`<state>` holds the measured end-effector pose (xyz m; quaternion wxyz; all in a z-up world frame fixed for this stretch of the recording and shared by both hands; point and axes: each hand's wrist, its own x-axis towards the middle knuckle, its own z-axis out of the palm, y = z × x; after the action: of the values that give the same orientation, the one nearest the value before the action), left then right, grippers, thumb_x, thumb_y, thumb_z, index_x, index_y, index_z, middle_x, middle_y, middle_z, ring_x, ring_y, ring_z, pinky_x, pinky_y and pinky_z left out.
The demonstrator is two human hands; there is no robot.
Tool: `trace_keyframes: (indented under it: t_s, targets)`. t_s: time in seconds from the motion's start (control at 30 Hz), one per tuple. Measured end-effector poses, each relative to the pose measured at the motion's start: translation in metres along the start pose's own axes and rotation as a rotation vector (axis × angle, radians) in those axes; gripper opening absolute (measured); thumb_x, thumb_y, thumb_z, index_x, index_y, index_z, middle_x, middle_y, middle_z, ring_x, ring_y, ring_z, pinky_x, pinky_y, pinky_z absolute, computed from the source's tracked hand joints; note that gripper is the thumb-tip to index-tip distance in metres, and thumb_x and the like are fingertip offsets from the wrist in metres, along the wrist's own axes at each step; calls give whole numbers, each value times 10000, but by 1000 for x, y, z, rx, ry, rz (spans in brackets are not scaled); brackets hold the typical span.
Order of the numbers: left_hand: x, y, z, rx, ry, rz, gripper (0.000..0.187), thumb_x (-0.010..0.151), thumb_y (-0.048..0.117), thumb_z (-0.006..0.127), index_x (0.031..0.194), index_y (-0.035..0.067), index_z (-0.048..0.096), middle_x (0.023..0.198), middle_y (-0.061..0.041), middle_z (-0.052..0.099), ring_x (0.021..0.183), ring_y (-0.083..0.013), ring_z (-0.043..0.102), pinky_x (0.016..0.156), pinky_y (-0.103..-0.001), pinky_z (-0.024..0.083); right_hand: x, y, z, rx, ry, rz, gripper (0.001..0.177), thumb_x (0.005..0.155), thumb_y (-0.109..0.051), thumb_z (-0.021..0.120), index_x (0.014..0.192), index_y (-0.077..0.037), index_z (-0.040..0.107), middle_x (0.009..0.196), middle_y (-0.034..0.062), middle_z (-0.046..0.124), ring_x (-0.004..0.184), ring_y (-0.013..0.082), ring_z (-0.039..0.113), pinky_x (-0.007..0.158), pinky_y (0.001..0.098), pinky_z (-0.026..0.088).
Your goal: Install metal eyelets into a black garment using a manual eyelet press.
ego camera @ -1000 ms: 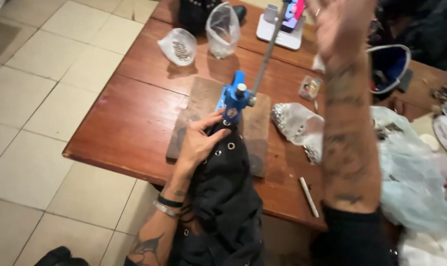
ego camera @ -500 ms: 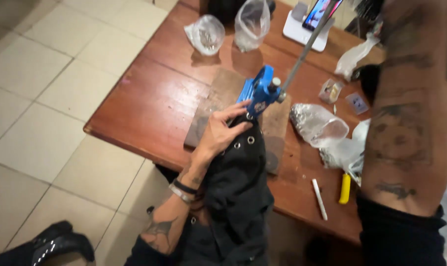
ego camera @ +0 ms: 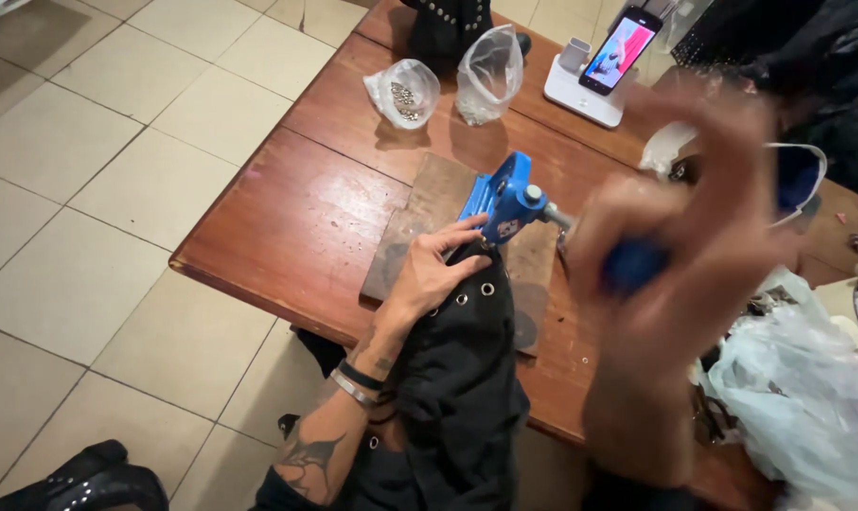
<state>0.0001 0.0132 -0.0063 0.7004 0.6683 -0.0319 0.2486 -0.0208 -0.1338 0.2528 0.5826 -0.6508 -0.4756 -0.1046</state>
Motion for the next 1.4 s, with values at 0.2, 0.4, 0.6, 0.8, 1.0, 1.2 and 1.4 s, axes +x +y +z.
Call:
trace_keyframes:
  t_s: [0.2,0.4,0.6,0.8,1.0,1.2,1.4]
  targets:
    - [1,7,-2,20,-9,-11,415,809,66,803,1194,-67,718,1402,-110,673,1253,-212,661,1081,-335,499,-55,5,46,-14,208,-127,757,1091,-613,380,1362,93,366,517,3,497,381,81,402,411,225,324]
    - [5,14,1,83,-1,-64,420,799,73,809,1183,-65,707,1403,-103,682,1236,-210,680,1069,-334,510,-77,40,61,9,309,-385,375,1087,-332,540,1238,1,452,569,-5,504,453,115,447,479,279,410]
    - [17,13,2,85,-24,-102,403,771,45,810,1162,-29,742,1416,-121,666,1264,-220,670,1064,-344,511,-137,106,19,-95,-226,-439,128,979,-166,583,897,-73,612,682,12,599,567,126,603,497,270,439]
    - [22,15,-4,86,-28,-88,389,764,36,810,1149,0,768,1440,-146,645,1300,-245,645,1072,-347,499,-158,141,45,-133,9,-510,155,862,-126,607,710,-107,585,560,-13,558,438,109,559,411,242,420]
    - [13,13,-2,70,-30,-77,404,777,61,813,1168,-15,743,1441,-144,648,1308,-246,639,1083,-349,493,-153,124,59,-103,141,-643,230,814,-107,688,618,-123,568,513,-28,553,396,105,537,399,241,428]
    - [4,-1,-1,67,-25,-62,415,778,75,823,1159,-64,733,1413,-141,669,1262,-230,663,1069,-345,507,-42,35,1,-54,-231,-453,398,957,-480,712,844,-119,588,667,-2,574,551,169,547,556,336,353]
    - [6,-6,-3,50,-27,-32,449,789,82,827,1187,-86,703,1419,-136,667,1243,-203,655,1064,-334,504,126,167,-88,595,144,154,340,1241,-328,521,1306,-10,419,782,35,474,540,125,402,511,294,291]
